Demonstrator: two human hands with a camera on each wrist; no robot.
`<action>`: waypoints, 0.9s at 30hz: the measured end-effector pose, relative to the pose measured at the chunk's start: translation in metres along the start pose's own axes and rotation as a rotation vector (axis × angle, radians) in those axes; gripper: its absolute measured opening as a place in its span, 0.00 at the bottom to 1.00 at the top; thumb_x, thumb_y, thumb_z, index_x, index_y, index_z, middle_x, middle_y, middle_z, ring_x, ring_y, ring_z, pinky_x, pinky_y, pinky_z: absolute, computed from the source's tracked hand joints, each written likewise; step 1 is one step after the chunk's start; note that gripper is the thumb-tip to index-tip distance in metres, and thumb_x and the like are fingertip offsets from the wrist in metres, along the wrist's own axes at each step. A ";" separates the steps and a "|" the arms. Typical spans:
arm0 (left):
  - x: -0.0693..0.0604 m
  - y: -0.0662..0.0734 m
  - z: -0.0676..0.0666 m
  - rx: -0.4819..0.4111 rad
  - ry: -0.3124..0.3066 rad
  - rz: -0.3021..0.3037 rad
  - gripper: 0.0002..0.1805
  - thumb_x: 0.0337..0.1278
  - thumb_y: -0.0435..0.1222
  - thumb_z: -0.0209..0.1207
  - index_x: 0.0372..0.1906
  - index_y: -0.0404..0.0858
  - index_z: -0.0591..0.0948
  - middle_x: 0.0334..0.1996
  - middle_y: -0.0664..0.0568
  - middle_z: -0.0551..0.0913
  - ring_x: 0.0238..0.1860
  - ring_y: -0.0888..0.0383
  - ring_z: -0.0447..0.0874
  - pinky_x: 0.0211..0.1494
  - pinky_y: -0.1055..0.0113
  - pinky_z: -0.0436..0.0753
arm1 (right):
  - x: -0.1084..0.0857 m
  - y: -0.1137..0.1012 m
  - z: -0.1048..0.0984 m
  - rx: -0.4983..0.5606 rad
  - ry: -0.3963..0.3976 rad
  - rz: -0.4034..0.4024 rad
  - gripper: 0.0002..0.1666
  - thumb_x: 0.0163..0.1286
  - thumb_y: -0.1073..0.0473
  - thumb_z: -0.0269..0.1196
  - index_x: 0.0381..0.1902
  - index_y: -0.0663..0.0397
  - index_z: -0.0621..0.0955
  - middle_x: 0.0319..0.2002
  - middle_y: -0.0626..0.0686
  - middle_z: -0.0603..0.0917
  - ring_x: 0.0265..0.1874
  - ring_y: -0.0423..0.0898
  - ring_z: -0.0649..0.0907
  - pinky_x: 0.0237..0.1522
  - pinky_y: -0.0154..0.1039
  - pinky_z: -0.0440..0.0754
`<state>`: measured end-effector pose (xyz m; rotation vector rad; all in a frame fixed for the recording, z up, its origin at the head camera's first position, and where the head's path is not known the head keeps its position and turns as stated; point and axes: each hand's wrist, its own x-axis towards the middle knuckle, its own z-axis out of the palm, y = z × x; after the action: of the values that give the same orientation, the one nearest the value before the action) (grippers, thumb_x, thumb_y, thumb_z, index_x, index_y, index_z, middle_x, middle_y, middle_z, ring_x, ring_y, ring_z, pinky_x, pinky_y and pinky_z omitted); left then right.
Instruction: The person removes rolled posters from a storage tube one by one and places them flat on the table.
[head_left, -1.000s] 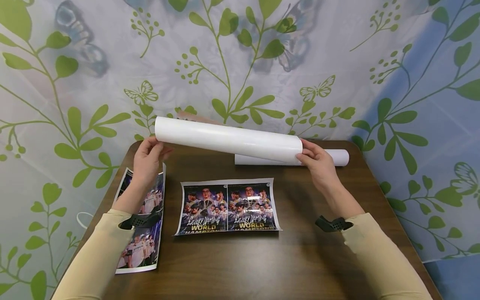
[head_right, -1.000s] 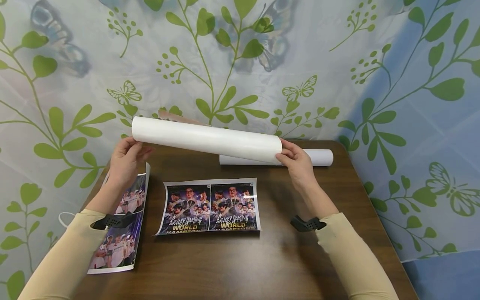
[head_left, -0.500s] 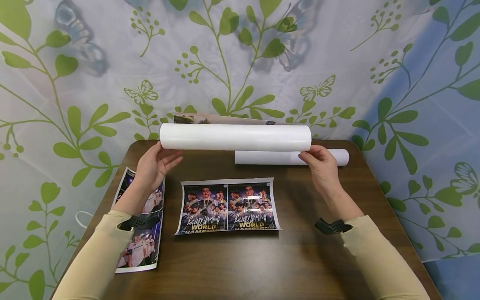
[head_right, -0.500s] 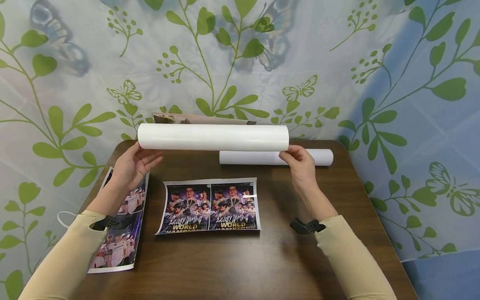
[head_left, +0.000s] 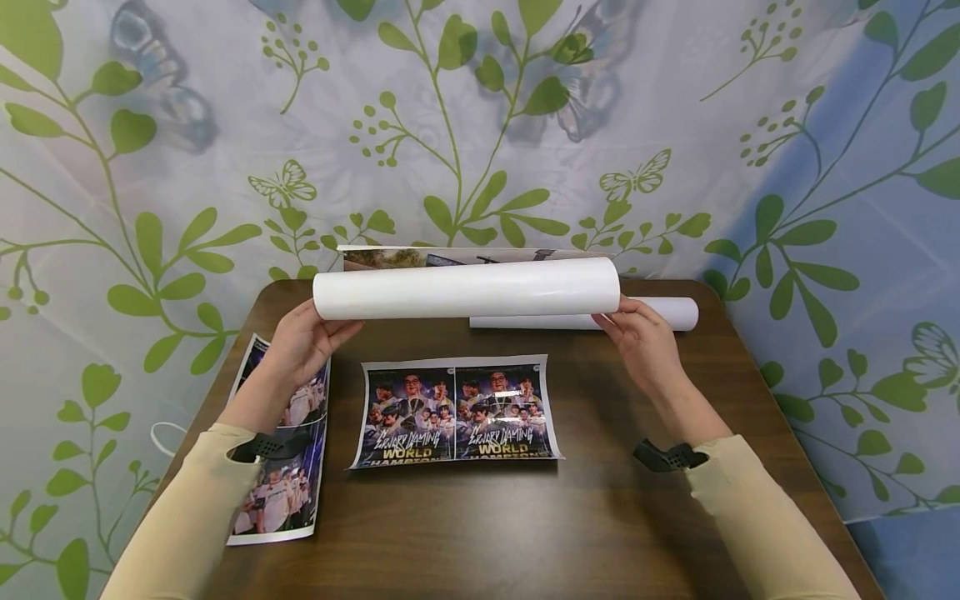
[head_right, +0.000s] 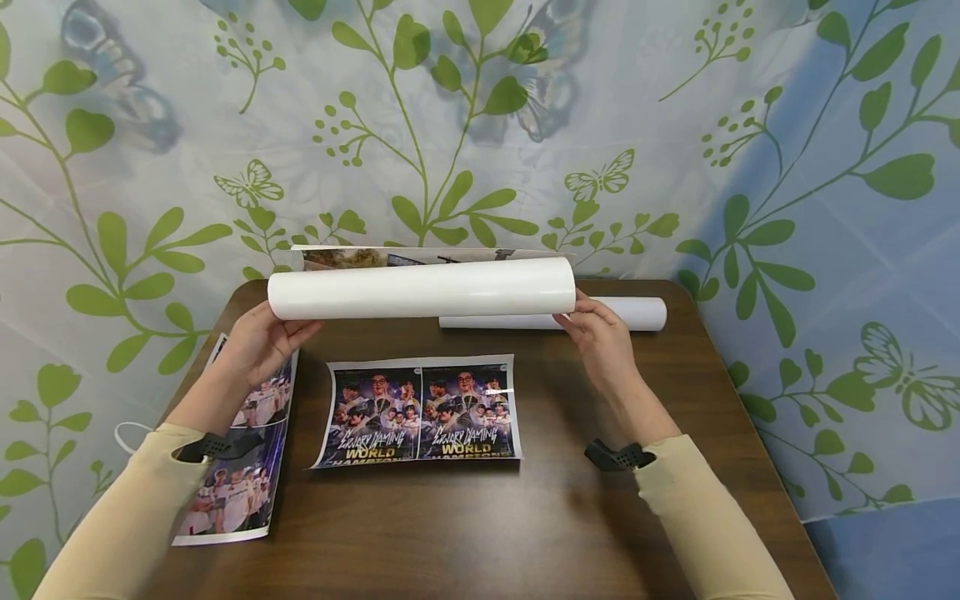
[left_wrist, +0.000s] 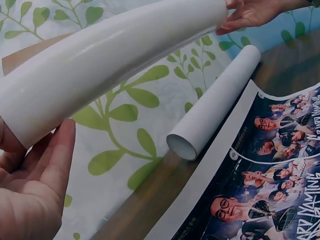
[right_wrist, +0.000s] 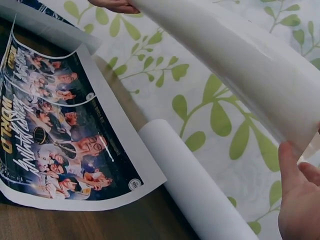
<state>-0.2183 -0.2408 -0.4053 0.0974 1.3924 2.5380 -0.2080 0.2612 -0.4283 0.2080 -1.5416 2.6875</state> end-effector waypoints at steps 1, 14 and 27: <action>0.000 0.000 0.000 0.003 -0.005 0.001 0.26 0.79 0.37 0.52 0.74 0.35 0.63 0.61 0.45 0.78 0.58 0.51 0.84 0.59 0.58 0.81 | 0.000 -0.001 0.000 0.026 -0.009 0.013 0.20 0.80 0.72 0.45 0.38 0.61 0.84 0.47 0.54 0.84 0.53 0.48 0.82 0.64 0.43 0.76; -0.008 0.002 -0.005 0.187 -0.182 0.020 0.24 0.79 0.30 0.50 0.74 0.37 0.69 0.66 0.46 0.74 0.59 0.50 0.82 0.59 0.54 0.81 | -0.007 0.001 -0.010 0.037 -0.071 0.040 0.19 0.81 0.70 0.46 0.58 0.63 0.82 0.57 0.54 0.82 0.56 0.45 0.81 0.62 0.38 0.77; -0.018 0.008 -0.001 0.519 -0.245 -0.033 0.48 0.68 0.21 0.58 0.84 0.44 0.48 0.82 0.43 0.38 0.60 0.55 0.71 0.50 0.65 0.84 | -0.013 0.000 -0.015 -0.120 -0.109 0.091 0.33 0.73 0.76 0.60 0.74 0.68 0.68 0.82 0.57 0.50 0.80 0.51 0.48 0.63 0.33 0.73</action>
<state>-0.2028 -0.2504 -0.3980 0.4535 1.8809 1.9944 -0.1970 0.2749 -0.4374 0.2912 -1.7787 2.6801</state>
